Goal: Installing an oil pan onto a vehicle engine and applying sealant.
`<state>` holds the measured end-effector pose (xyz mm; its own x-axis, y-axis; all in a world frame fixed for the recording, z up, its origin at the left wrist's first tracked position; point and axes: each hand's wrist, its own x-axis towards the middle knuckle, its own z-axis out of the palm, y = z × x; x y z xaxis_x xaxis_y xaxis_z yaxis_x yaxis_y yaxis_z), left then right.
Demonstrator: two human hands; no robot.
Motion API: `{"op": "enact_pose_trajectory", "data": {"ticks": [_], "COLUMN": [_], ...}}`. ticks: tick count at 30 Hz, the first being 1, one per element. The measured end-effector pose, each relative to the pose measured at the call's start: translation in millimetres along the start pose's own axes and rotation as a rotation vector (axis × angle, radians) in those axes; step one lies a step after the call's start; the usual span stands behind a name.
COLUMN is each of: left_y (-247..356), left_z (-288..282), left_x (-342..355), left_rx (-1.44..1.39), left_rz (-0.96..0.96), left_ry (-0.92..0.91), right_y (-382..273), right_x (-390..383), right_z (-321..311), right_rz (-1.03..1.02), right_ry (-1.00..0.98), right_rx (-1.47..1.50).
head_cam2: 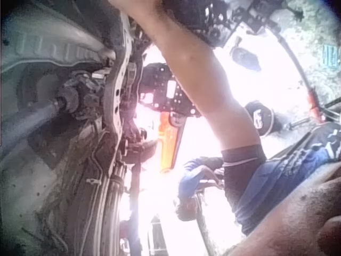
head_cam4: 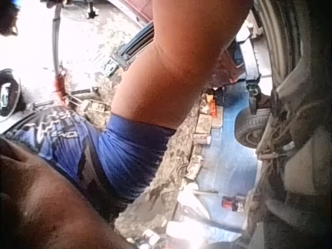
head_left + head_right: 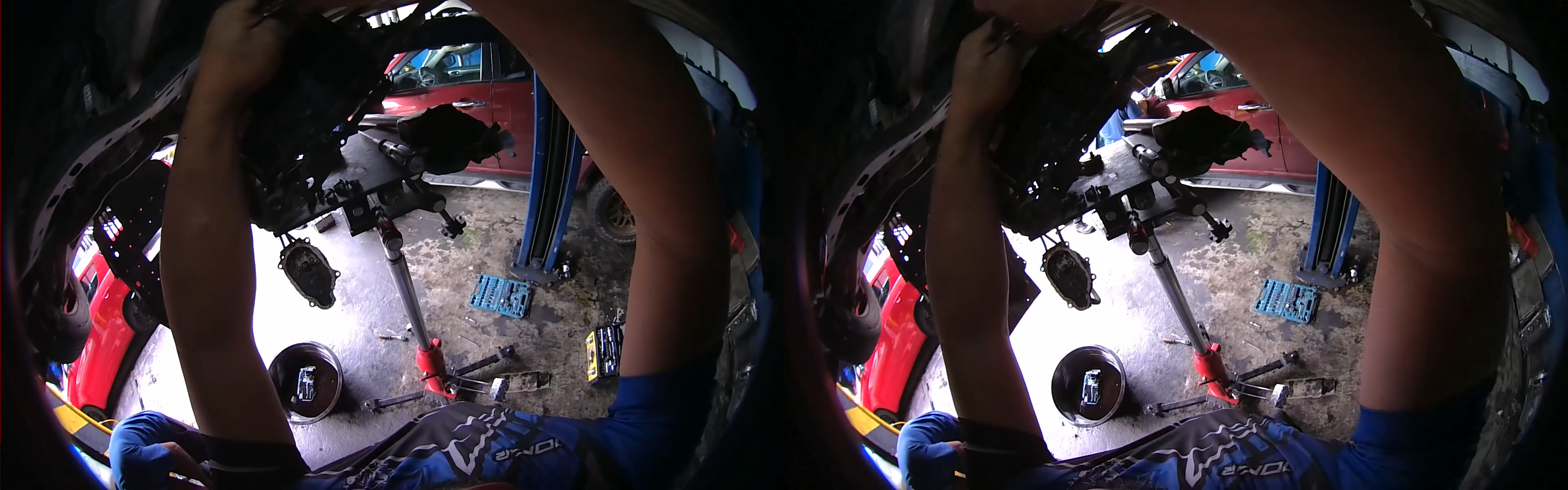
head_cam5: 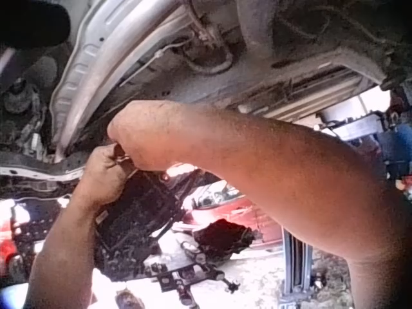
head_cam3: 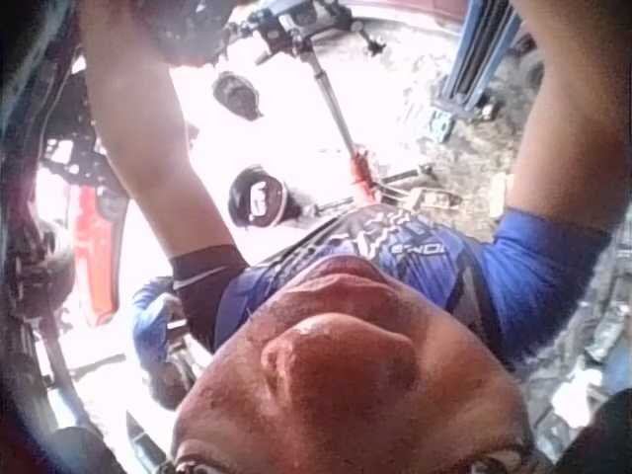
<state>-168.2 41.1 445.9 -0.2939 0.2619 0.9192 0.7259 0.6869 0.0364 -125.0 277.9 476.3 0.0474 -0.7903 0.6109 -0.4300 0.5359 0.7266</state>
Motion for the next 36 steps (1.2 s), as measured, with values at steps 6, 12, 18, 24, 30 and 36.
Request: {"op": "enact_pose_trajectory", "data": {"ticks": [6, 12, 18, 24, 30, 36], "left_y": [-5.4, -17.0, 6.3, -9.4, 19.6, 27.9], "left_z": [8.1, 0.9, 16.8, -4.3, 15.0, 1.8], "left_x": [1.3, 1.0, -6.8, -2.4, -11.0, -14.9], "left_rx": [-0.035, -0.020, 0.039, -0.097, 0.538, 0.196], "left_rz": [-0.014, 0.054, -0.113, 0.040, 0.028, -0.138], "left_ry": [0.087, 0.041, 0.166, 0.004, 0.193, 0.100], "right_y": [-7.3, -2.2, -6.1, -12.4, -1.3, -13.5], "right_x": [-1.9, -7.1, -12.0, -11.5, -7.8, -43.7], "right_z": [-0.5, -4.1, -3.3, -9.7, 8.6, -22.2], "right_rz": [0.154, 0.012, 0.135, 0.069, 0.089, 0.319], "right_ry": [-0.035, -0.028, -0.014, -0.018, 0.049, -0.089], "right_rx": [0.083, 0.084, 0.133, 0.115, 0.197, 0.362]}}
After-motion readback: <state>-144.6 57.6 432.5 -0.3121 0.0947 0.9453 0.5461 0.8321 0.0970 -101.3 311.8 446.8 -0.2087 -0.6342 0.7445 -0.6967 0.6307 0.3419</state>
